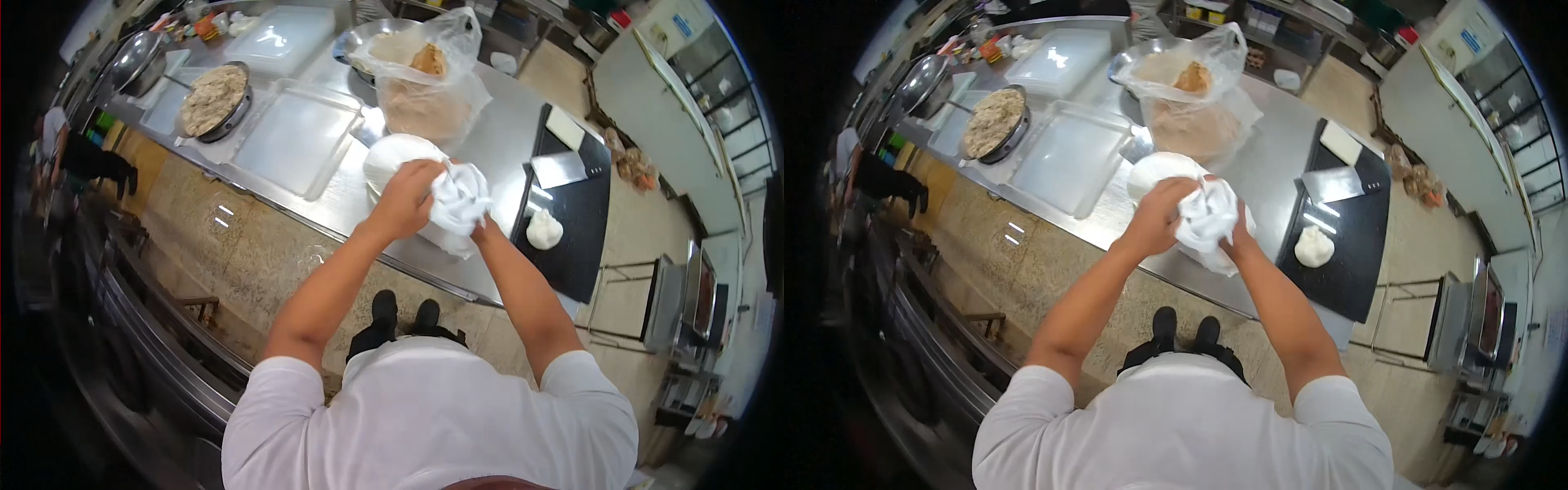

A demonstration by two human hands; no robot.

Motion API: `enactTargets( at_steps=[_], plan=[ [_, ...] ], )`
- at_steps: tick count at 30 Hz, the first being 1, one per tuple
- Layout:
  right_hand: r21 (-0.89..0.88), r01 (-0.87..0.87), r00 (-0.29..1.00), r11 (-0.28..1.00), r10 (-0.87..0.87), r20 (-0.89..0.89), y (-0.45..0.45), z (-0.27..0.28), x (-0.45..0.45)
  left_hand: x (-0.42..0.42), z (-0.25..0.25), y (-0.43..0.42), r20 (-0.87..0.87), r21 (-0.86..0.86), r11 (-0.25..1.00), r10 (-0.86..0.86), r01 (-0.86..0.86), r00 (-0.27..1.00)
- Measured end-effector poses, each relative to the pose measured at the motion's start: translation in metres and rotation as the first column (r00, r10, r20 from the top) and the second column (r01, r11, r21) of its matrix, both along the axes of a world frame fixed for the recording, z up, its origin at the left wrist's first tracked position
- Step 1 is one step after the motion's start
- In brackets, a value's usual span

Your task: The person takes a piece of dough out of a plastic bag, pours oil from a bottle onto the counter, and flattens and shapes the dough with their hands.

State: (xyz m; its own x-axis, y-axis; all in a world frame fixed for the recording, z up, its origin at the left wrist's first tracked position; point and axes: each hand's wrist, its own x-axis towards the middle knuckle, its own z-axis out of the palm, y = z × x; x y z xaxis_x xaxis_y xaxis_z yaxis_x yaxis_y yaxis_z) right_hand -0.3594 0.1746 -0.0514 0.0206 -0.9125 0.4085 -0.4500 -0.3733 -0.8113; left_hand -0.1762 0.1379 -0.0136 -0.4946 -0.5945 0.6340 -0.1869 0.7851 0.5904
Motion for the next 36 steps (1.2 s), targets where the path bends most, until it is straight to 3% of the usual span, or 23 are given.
enactTargets(
  at_steps=[1, 2, 3, 4, 5, 6, 7, 9, 10, 12, 14, 15, 16, 19, 21, 23, 24, 26, 29, 32, 33, 35, 36],
  plan=[
    [-0.01, -0.004, 0.999, 1.0, 0.005, 0.042, -0.004, -0.012, -0.003, 0.013, -0.004, 0.013, 0.001, 0.005, 1.0, -0.025, 0.025, 1.0],
    [-0.12, 0.129, 0.957, 0.984, -0.156, -0.246, -0.004, -0.031, -0.009, 0.03, -0.009, 0.035, -0.097, 0.234, 0.962, 0.167, -0.141, 0.981],
    [-0.264, 0.249, 0.805, 0.932, -0.35, -0.478, -0.005, -0.051, -0.015, 0.04, -0.014, 0.059, -0.135, 0.465, 0.843, 0.369, -0.27, 0.919],
    [0.053, 0.334, 0.928, 0.941, -0.318, -0.194, -0.006, -0.046, -0.002, 0.042, -0.024, 0.082, -0.131, 0.474, 0.845, 0.346, -0.248, 0.929],
    [0.33, 0.366, 0.894, 0.87, -0.428, 0.135, -0.007, -0.039, 0.011, 0.043, -0.039, 0.109, -0.069, 0.747, 0.649, 0.286, -0.14, 0.956],
    [0.319, 0.356, 0.83, 0.878, -0.454, 0.325, -0.005, -0.023, 0.025, 0.041, -0.052, 0.128, -0.031, 0.93, 0.365, 0.209, -0.049, 0.977],
    [0.371, 0.471, 0.852, 0.8, -0.521, 0.041, 0.0, -0.008, 0.034, 0.032, -0.064, 0.138, -0.034, 0.931, 0.363, 0.192, -0.039, 0.981],
    [0.402, 0.499, 0.819, 0.768, -0.569, 0.071, 0.012, -0.022, 0.052, 0.016, -0.082, 0.154, -0.37, 0.848, 0.514, 0.397, 0.131, 0.84],
    [0.424, 0.506, 0.798, 0.751, -0.594, 0.102, 0.019, -0.023, 0.059, 0.02, -0.079, 0.151, -0.373, 0.849, 0.51, 0.386, 0.142, 0.843],
    [0.488, 0.47, 0.79, 0.735, -0.597, 0.138, 0.04, -0.027, 0.065, 0.045, -0.07, 0.133, -0.329, 0.943, 0.212, 0.501, 0.255, 0.8],
    [0.258, 0.284, 0.954, 0.924, -0.298, 0.018, 0.057, -0.034, 0.055, 0.073, -0.064, 0.124, -0.263, 0.964, 0.166, 0.492, 0.207, 0.83],
    [0.257, 0.165, 0.955, 0.952, -0.09, -0.281, 0.055, -0.017, 0.043, 0.091, -0.069, 0.118, -0.333, 0.942, 0.196, 0.458, 0.272, 0.824],
    [0.254, 0.172, 0.955, 0.952, -0.097, -0.281, 0.053, 0.014, 0.046, 0.107, -0.073, 0.109, -0.401, 0.916, 0.221, 0.424, 0.336, 0.812],
    [0.267, -0.077, 0.815, 0.961, 0.215, -0.538, 0.042, 0.068, 0.068, 0.147, -0.046, 0.057, -0.239, 0.965, 0.189, 0.367, 0.179, 0.899],
    [0.257, -0.081, 0.813, 0.963, 0.213, -0.541, 0.03, 0.067, 0.075, 0.157, -0.038, 0.022, -0.175, 0.976, 0.184, 0.356, 0.115, 0.918],
    [0.267, -0.01, 0.825, 0.964, 0.159, -0.542, 0.023, 0.074, 0.081, 0.166, -0.051, 0.009, -0.436, 0.898, 0.235, 0.574, 0.371, 0.693],
    [0.273, -0.017, 0.824, 0.962, 0.168, -0.542, 0.023, 0.075, 0.087, 0.163, -0.061, 0.028, -0.46, 0.883, 0.219, 0.573, 0.414, 0.679],
    [0.407, 0.311, 0.798, 0.859, -0.003, -0.603, 0.014, 0.076, 0.097, 0.132, -0.075, 0.092, -0.489, 0.852, 0.125, 0.539, 0.509, 0.686],
    [0.456, 0.269, 0.824, 0.849, 0.043, -0.565, 0.008, 0.057, 0.121, 0.06, -0.071, 0.139, -0.348, 0.884, -0.011, 0.653, 0.468, 0.672],
    [0.538, 0.262, 0.82, 0.801, 0.11, -0.562, 0.019, 0.066, 0.133, 0.059, -0.113, 0.109, -0.366, 0.876, 0.035, 0.697, 0.481, 0.617],
    [0.485, 0.204, 0.806, 0.85, 0.136, -0.576, 0.022, 0.072, 0.131, 0.066, -0.11, 0.107, -0.372, 0.874, 0.044, 0.701, 0.484, 0.609],
    [0.281, 0.113, 0.721, 0.953, 0.116, -0.684, 0.019, 0.077, 0.129, 0.083, -0.101, 0.098, -0.294, 0.943, 0.051, 0.596, 0.33, 0.747],
    [0.282, 0.102, 0.723, 0.954, 0.124, -0.68, 0.017, 0.081, 0.13, 0.091, -0.097, 0.095, -0.289, 0.944, 0.053, 0.604, 0.325, 0.743]
  ],
)
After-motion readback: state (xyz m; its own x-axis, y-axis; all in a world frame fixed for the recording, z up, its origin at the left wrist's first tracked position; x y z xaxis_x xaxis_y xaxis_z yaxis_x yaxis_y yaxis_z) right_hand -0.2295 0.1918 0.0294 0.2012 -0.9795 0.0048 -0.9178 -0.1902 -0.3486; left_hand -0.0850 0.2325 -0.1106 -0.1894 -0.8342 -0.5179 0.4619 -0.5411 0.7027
